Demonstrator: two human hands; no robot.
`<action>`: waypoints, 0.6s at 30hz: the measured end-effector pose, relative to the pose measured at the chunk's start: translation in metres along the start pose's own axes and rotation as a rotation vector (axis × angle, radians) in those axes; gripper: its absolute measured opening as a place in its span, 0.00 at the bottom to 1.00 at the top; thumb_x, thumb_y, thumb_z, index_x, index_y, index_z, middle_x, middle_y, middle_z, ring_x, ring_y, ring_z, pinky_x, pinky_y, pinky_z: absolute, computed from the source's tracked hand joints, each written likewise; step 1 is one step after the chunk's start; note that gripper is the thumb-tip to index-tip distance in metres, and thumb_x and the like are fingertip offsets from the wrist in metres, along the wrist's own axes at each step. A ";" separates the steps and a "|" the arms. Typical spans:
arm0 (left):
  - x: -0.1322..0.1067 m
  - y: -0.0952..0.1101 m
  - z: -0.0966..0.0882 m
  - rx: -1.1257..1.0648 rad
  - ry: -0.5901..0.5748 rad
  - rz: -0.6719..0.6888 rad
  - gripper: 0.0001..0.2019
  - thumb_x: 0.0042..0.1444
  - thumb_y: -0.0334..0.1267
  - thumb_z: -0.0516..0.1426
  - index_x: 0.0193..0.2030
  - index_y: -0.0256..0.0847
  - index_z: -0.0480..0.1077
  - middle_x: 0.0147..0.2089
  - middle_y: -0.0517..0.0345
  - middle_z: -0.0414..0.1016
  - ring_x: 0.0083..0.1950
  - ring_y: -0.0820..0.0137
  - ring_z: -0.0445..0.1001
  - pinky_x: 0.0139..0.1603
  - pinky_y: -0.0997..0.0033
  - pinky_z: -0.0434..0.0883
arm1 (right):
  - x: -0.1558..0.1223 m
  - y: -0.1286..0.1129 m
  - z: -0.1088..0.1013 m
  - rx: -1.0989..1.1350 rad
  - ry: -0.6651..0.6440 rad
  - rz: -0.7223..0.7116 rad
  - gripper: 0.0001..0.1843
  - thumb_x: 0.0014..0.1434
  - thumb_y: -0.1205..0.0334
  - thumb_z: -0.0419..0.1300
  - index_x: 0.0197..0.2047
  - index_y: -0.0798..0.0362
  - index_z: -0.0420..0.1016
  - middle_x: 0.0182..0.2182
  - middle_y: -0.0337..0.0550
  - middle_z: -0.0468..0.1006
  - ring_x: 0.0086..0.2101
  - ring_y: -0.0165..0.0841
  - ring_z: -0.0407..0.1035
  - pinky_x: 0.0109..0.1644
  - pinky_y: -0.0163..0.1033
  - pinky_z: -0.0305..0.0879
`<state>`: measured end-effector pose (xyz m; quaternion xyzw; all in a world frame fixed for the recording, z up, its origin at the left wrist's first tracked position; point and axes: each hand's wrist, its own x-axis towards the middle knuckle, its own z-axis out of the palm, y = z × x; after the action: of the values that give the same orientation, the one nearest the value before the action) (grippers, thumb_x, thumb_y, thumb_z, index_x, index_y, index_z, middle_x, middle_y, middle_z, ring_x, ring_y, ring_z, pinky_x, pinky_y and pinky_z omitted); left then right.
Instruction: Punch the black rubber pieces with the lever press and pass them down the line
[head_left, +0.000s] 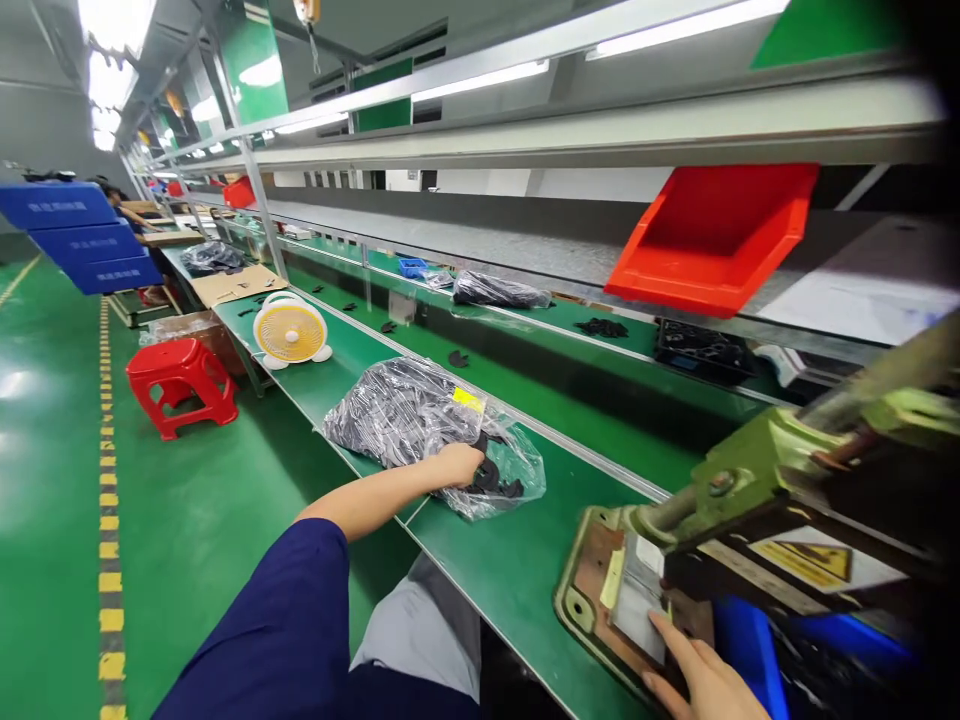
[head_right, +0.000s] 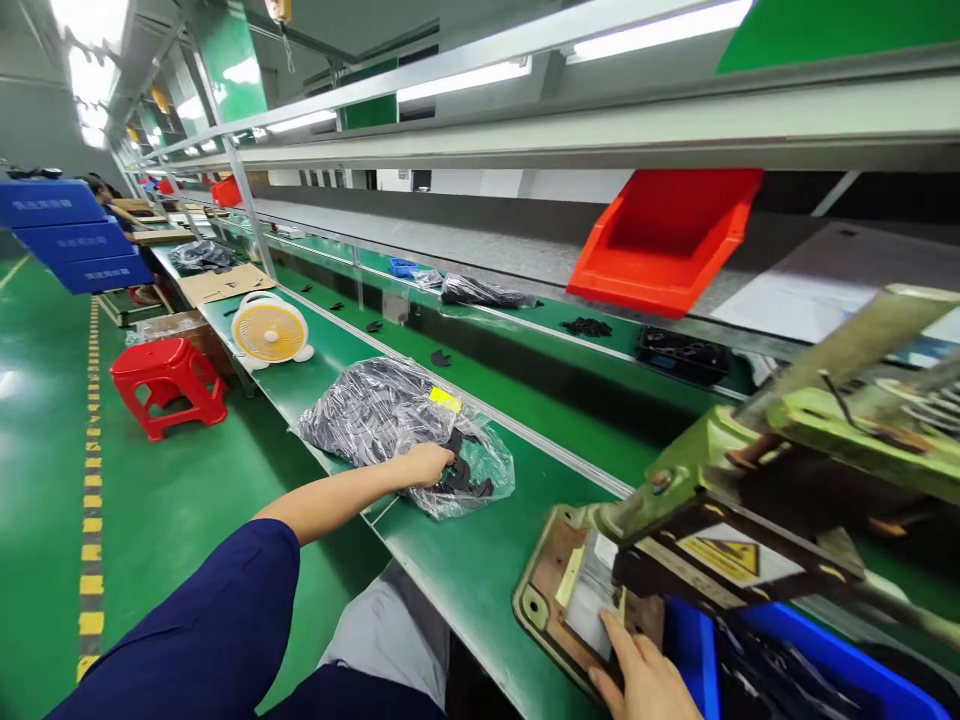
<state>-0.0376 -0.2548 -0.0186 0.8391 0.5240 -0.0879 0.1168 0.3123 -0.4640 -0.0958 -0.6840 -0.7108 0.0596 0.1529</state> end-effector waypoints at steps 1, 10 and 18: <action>-0.001 0.000 0.002 0.006 0.016 0.005 0.19 0.56 0.28 0.59 0.54 0.42 0.76 0.51 0.45 0.80 0.53 0.58 0.79 0.50 0.68 0.76 | -0.003 -0.010 -0.009 -0.017 -0.020 0.022 0.22 0.56 0.55 0.55 0.52 0.52 0.76 0.39 0.54 0.82 0.40 0.48 0.80 0.47 0.53 0.77; 0.021 -0.010 0.020 0.011 0.112 0.131 0.16 0.58 0.35 0.58 0.54 0.38 0.74 0.51 0.44 0.77 0.52 0.59 0.76 0.52 0.67 0.70 | -0.002 -0.057 -0.065 -0.060 -0.039 0.280 0.16 0.62 0.65 0.54 0.51 0.53 0.76 0.48 0.51 0.79 0.50 0.39 0.74 0.60 0.44 0.68; 0.029 -0.018 0.027 -0.175 0.123 0.143 0.06 0.56 0.36 0.55 0.39 0.40 0.70 0.38 0.55 0.79 0.41 0.66 0.76 0.42 0.72 0.67 | -0.030 -0.006 -0.105 -0.143 -0.003 0.631 0.21 0.67 0.55 0.55 0.59 0.55 0.68 0.57 0.53 0.72 0.55 0.41 0.69 0.61 0.54 0.68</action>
<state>-0.0422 -0.2300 -0.0537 0.8647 0.4747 0.0182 0.1633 0.3382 -0.5068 0.0015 -0.8797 -0.4660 0.0549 0.0775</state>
